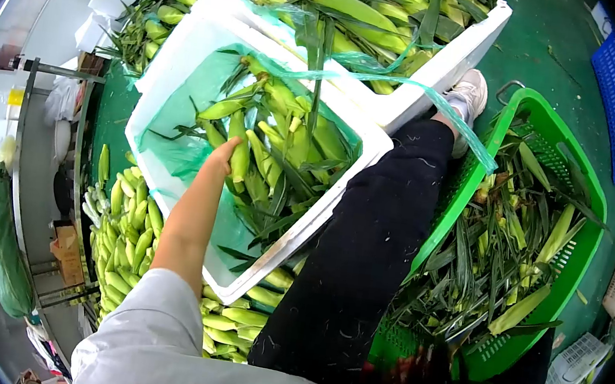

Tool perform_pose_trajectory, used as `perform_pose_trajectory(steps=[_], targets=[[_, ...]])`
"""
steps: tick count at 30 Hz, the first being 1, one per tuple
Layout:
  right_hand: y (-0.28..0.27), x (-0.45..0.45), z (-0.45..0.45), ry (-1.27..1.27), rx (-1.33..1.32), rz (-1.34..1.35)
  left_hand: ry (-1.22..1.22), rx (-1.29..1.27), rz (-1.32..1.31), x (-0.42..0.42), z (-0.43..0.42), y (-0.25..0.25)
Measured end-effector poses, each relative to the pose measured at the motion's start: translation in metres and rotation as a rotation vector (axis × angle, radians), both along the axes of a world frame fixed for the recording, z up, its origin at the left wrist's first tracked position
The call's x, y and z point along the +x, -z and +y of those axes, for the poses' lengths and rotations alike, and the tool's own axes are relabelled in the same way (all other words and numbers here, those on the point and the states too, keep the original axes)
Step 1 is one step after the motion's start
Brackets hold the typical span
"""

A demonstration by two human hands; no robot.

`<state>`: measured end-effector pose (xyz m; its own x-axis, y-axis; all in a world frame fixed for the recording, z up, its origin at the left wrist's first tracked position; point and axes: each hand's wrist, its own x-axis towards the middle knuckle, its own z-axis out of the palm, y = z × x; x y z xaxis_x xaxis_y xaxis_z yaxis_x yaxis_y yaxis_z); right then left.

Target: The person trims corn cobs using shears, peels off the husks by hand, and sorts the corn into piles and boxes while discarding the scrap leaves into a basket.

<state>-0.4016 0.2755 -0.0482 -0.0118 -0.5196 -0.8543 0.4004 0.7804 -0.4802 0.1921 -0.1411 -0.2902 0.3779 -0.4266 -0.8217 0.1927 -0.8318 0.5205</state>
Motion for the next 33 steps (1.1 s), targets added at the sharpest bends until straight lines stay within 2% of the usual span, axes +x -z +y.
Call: perform_pose_trajectory(steps=[1,3,5,6,7,9,11,14,17,19,21,23,25,28,31,32,33], targets=[[0.000,-0.002,0.001,-0.022,-0.061,0.001,-0.111,-0.045,0.103,-0.026,0.016,-0.045],[0.001,-0.003,-0.001,-0.053,-0.205,0.007,-0.086,-0.203,0.394,-0.039,0.057,-0.098],[0.002,0.001,-0.012,-0.088,-0.363,0.024,0.091,-0.285,0.456,-0.086,0.109,-0.188],[-0.008,0.008,-0.025,-0.087,-0.344,0.048,0.178,-0.314,0.470,-0.110,0.135,-0.222],[-0.024,0.020,-0.041,-0.158,-0.391,0.112,0.253,-0.270,0.486,-0.132,0.154,-0.249],[-0.060,0.039,-0.073,-0.366,-0.537,0.294,0.327,-0.361,0.606,-0.189,0.189,-0.289],[-0.066,0.043,-0.087,-0.393,-0.677,0.277,0.544,-0.409,0.438,-0.248,0.209,-0.334],[-0.083,0.029,-0.101,-0.474,-0.748,0.300,1.178,-0.777,0.066,-0.295,0.221,-0.351],[-0.096,0.001,-0.093,-0.481,-0.796,0.366,1.433,-0.805,-0.064,-0.332,0.231,-0.367],[-0.097,-0.022,-0.082,-0.504,-0.838,0.439,1.538,-0.773,-0.018,-0.352,0.233,-0.368],[-0.099,-0.042,-0.066,-0.535,-0.830,0.629,1.608,-0.743,0.075,-0.369,0.233,-0.368],[-0.110,-0.059,-0.054,-0.471,-0.775,0.435,1.638,-0.700,0.219,-0.383,0.228,-0.361],[-0.105,-0.061,-0.029,-0.200,-0.553,0.145,1.560,-0.466,0.513,-0.390,0.221,-0.349],[-0.114,-0.075,-0.001,-0.233,-0.535,0.158,1.463,-0.196,0.774,-0.398,0.212,-0.345],[-0.088,-0.085,0.012,-0.249,-0.797,0.002,1.501,0.161,1.063,-0.406,0.199,-0.337],[-0.080,-0.092,0.008,-0.470,-0.846,0.055,1.521,0.241,1.046,-0.414,0.199,-0.337],[-0.080,-0.091,0.005,-0.507,-0.926,0.119,1.537,0.321,1.029,-0.421,0.201,-0.336]])
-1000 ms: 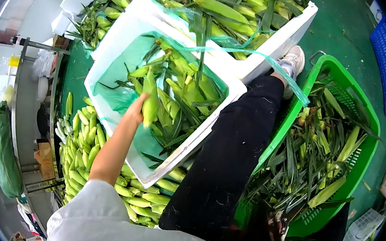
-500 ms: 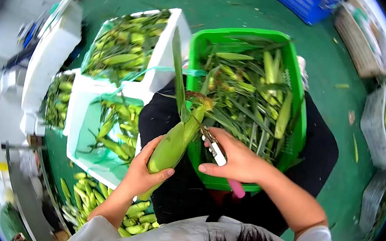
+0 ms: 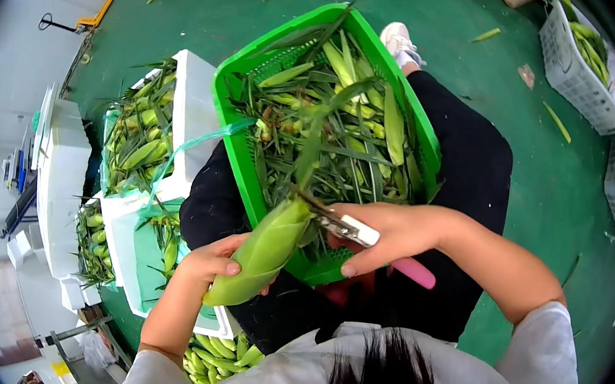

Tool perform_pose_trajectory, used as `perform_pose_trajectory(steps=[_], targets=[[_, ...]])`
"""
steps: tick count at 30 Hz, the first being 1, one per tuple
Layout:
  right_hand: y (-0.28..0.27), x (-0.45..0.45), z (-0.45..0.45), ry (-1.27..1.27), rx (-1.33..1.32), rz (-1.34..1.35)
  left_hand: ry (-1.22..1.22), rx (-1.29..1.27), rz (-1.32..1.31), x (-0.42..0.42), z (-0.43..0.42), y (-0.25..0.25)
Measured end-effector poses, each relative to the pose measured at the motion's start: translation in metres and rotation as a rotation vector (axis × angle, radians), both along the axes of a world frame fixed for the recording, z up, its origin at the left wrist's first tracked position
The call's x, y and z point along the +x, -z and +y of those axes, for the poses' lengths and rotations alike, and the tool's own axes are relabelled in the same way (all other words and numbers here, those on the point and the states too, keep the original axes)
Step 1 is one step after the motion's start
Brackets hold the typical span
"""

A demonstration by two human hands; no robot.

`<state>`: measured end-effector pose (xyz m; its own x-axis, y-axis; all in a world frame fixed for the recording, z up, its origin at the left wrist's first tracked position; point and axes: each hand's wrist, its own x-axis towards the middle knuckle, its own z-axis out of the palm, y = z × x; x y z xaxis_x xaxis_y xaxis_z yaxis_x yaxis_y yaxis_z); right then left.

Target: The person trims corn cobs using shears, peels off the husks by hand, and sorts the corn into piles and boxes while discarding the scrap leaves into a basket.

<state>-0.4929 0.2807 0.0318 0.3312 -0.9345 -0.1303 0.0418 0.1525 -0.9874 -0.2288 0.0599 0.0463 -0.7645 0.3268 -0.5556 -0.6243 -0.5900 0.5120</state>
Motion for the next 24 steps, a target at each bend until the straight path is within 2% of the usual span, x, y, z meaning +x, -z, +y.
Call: perform_pose_trajectory(steps=[2,3,4,6,8,10,11,12,13,16,18,19,20,23,24], targets=[[-0.006,0.004,-0.003,0.049,0.038,-0.123,0.012,0.062,-0.061,-0.006,0.007,-0.001],[-0.021,0.007,-0.001,0.165,0.250,-0.166,-0.019,0.090,-0.063,-0.010,0.009,-0.003],[-0.008,0.013,0.003,0.294,0.213,-0.150,-0.056,0.111,-0.060,-0.015,0.008,-0.003],[-0.011,0.029,0.014,0.594,0.422,-0.473,-0.102,-0.203,0.143,-0.030,0.005,-0.007],[-0.004,0.052,0.026,0.658,0.341,-0.854,-0.535,-0.300,0.277,-0.034,0.000,0.011],[-0.001,0.084,0.035,0.632,0.366,-0.925,-0.971,-0.483,0.219,-0.045,0.004,0.005],[0.005,0.097,0.040,0.552,0.445,-0.882,-1.098,-0.471,0.262,-0.047,-0.001,0.005],[0.009,0.106,0.044,0.479,0.525,-0.836,-1.204,-0.596,0.262,-0.052,0.001,0.007],[0.003,0.113,0.040,0.451,0.590,-0.777,-1.289,-0.617,0.276,-0.054,0.004,0.006],[0.003,0.121,0.020,0.514,0.643,-0.634,-1.455,-0.612,0.307,-0.059,0.025,0.003],[0.013,0.121,-0.004,0.643,0.514,-0.423,-1.541,-0.559,0.264,-0.061,0.050,0.004],[0.035,0.122,-0.015,0.727,0.308,-0.287,-1.561,-0.565,0.260,-0.062,0.065,0.010],[0.036,0.119,-0.025,0.835,0.315,-0.244,-1.581,-0.572,0.253,-0.061,0.076,0.018],[0.046,0.112,-0.046,0.921,0.045,0.180,-1.576,-0.404,0.263,-0.053,0.069,0.030],[0.045,0.112,-0.044,0.880,0.124,0.047,-1.597,-0.342,0.261,-0.051,0.062,0.031]])
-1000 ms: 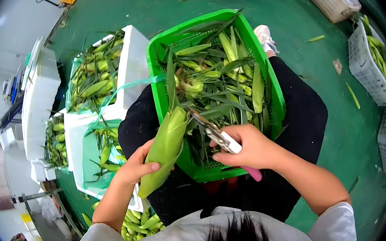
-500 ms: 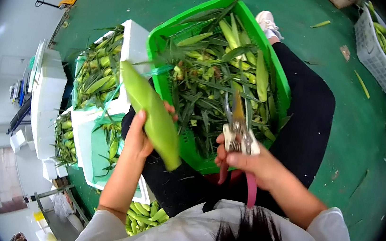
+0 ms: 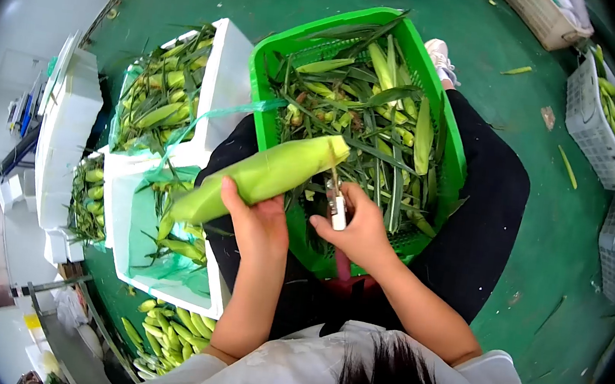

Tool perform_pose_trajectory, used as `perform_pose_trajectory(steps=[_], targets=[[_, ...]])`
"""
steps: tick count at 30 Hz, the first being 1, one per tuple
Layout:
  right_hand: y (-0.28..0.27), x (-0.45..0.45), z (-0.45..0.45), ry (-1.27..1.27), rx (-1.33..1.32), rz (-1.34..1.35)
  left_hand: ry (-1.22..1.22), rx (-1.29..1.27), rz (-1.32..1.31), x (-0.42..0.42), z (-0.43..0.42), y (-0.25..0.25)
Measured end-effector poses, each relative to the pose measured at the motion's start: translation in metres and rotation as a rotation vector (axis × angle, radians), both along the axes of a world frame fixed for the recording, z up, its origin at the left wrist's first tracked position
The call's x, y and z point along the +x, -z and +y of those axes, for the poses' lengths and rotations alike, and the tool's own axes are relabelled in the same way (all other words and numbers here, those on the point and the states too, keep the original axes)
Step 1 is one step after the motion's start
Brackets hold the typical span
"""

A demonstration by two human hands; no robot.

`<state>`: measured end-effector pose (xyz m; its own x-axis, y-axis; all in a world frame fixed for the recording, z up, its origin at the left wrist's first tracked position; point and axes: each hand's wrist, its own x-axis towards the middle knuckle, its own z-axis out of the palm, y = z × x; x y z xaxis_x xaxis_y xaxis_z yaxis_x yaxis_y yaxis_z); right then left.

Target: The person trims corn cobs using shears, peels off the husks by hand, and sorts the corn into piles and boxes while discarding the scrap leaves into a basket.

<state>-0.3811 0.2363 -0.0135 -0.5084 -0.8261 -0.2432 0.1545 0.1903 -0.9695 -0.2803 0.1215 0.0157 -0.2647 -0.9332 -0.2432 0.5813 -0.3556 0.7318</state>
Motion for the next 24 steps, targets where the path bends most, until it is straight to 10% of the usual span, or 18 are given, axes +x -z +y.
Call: perform_pose_trajectory(steps=[4,6,10,14,16,20,22,24], targets=[[-0.019,-0.007,0.036,-0.063,-0.166,-0.802,0.050,0.335,0.000,0.025,-0.046,-0.006],[-0.042,-0.023,0.042,-0.008,-0.002,-0.612,0.074,0.230,-0.062,0.034,-0.055,-0.004],[-0.051,-0.025,0.003,-0.044,-0.031,0.728,0.080,-0.039,-0.336,0.030,-0.036,-0.012],[-0.048,-0.022,-0.020,-0.395,0.005,0.311,0.091,-0.115,-0.284,0.040,-0.025,-0.028],[-0.054,-0.008,-0.018,-0.186,0.068,-0.401,0.133,0.078,-0.019,0.064,-0.035,-0.028],[-0.027,-0.008,-0.026,0.091,0.102,-0.292,0.212,0.350,0.556,0.125,-0.038,-0.031],[-0.014,-0.039,-0.027,0.128,0.372,-0.084,0.153,0.428,0.781,0.192,-0.037,-0.028],[0.061,-0.084,-0.006,0.176,0.231,0.813,0.115,0.181,0.704,0.283,-0.028,0.006]])
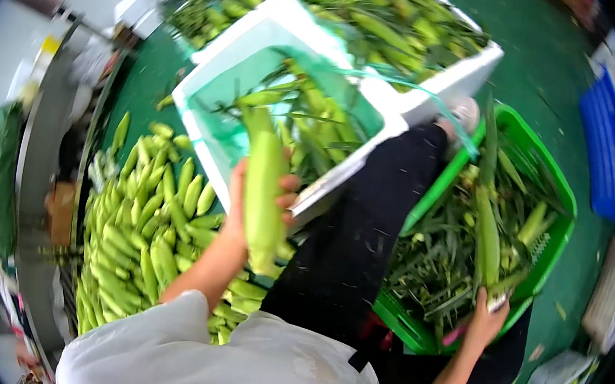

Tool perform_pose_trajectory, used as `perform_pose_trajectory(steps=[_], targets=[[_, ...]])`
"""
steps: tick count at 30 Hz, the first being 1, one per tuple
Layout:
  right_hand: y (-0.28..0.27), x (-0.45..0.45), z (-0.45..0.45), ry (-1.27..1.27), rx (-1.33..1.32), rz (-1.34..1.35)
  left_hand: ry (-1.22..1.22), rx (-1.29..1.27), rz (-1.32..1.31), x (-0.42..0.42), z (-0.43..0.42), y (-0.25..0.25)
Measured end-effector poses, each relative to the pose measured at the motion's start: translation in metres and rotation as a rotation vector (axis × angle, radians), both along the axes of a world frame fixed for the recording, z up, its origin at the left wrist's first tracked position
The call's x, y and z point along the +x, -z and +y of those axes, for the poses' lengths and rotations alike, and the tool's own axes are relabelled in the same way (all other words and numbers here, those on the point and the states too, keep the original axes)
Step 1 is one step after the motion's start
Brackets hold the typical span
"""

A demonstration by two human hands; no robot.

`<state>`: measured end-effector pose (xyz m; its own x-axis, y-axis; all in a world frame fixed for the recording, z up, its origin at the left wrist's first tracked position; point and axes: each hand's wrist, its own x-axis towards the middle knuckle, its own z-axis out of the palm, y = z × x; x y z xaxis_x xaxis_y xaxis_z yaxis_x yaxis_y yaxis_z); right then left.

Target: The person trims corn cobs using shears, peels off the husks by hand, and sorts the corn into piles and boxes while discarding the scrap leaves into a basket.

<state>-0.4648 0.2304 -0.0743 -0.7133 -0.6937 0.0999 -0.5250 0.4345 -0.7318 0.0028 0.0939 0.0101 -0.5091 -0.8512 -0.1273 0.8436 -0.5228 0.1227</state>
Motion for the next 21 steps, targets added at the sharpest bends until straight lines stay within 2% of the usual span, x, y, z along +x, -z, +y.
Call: perform_pose_trajectory(steps=[2,4,5,6,7,8,10,12,13,14,15,16,17,18,20,21], targets=[[0.017,-0.017,0.030,-0.029,0.045,-0.295,-0.449,0.166,-0.627,0.091,0.033,-0.006],[-0.049,0.027,0.037,-0.063,0.244,-0.961,-0.751,0.503,-0.957,0.203,0.076,0.008],[-0.058,0.052,0.042,-0.140,0.242,-1.168,-0.864,0.478,-0.974,0.264,0.105,0.021],[-0.062,0.069,0.045,-0.216,0.237,-1.373,-1.051,0.569,-1.038,0.328,0.139,0.041],[-0.052,0.077,0.056,-0.059,0.310,-1.457,-1.185,0.619,-1.027,0.358,0.163,0.034],[-0.042,0.085,0.067,0.116,0.369,-1.530,-1.426,0.721,-1.031,0.387,0.184,0.029],[-0.034,0.102,0.069,0.179,0.448,-1.545,-1.763,0.725,-0.913,0.401,0.190,0.014],[-0.028,0.119,0.080,0.170,0.495,-1.524,-1.517,0.534,-1.087,0.413,0.159,0.039],[-0.027,0.124,0.084,0.159,0.514,-1.516,-1.325,0.412,-1.276,0.387,0.113,0.044],[-0.028,0.128,0.089,0.133,0.535,-1.502,-1.184,0.473,-1.401,0.317,0.049,0.025],[-0.030,0.129,0.094,0.122,0.549,-1.491,-1.019,0.213,-1.345,0.317,0.006,0.065],[-0.033,0.127,0.099,0.113,0.560,-1.477,-0.843,0.210,-1.323,0.260,-0.051,0.064],[-0.037,0.125,0.104,0.108,0.573,-1.459,-0.678,0.148,-1.238,0.216,-0.098,0.085],[-0.042,0.119,0.106,0.096,0.583,-1.429,-0.547,0.134,-1.208,0.191,-0.144,0.135],[-0.059,0.103,0.110,0.072,0.647,-1.291,-0.406,0.422,-1.885,0.141,-0.218,0.221],[-0.071,0.097,0.108,0.066,0.708,-1.189,-0.402,0.264,-2.099,0.147,-0.238,0.287]])
